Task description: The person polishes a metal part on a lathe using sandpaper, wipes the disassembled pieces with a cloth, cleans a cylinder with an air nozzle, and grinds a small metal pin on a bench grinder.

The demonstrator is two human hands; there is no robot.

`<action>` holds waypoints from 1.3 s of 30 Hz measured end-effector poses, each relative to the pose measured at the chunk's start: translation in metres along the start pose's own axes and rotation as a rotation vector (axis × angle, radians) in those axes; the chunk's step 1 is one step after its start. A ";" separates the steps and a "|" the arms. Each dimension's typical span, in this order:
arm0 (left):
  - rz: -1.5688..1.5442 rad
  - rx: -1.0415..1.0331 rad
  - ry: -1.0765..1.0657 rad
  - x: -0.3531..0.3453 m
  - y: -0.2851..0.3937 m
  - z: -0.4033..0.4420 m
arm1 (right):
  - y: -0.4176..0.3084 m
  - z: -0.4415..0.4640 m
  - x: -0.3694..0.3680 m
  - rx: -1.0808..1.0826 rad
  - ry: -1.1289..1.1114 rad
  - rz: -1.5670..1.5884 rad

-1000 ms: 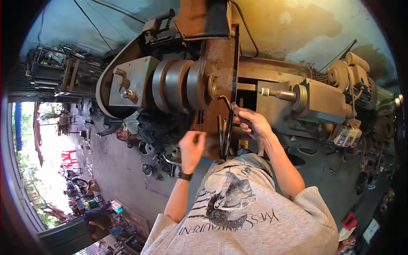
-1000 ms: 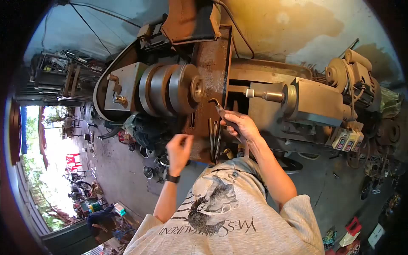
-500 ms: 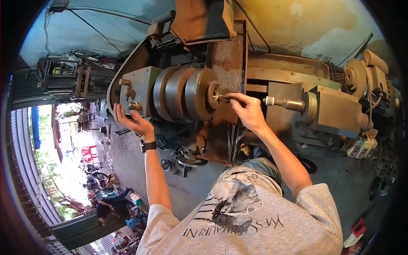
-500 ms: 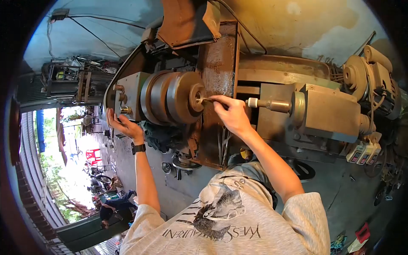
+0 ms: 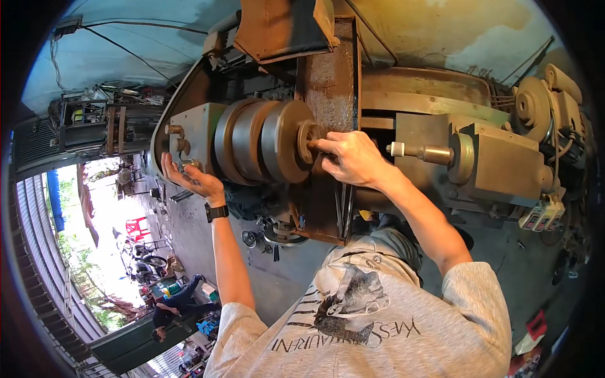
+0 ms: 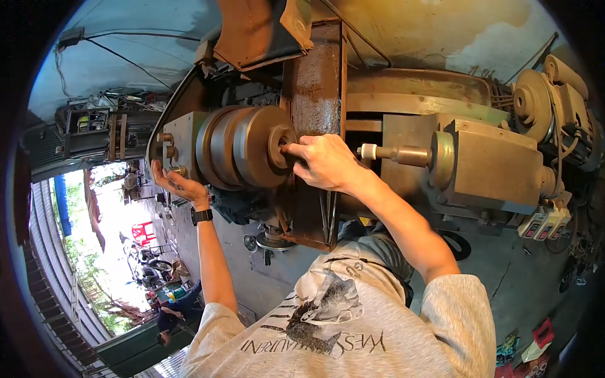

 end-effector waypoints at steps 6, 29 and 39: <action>-0.010 0.014 0.017 -0.001 -0.001 -0.001 | 0.000 0.004 -0.002 -0.224 -0.274 0.051; -0.022 -0.030 0.010 -0.001 0.010 0.004 | 0.018 -0.013 -0.030 -0.656 -0.190 1.208; -0.020 -0.029 0.006 -0.001 0.009 0.004 | 0.015 -0.014 -0.030 -0.718 -0.173 1.362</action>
Point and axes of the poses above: each hand's wrist, its own z-axis towards the middle knuckle, its own x-axis out of the back of the hand, y = z × x, the point moved 7 cm from there along z, towards the middle knuckle, and after that the axes turned 12 degrees about z, right-handed, at the moved point
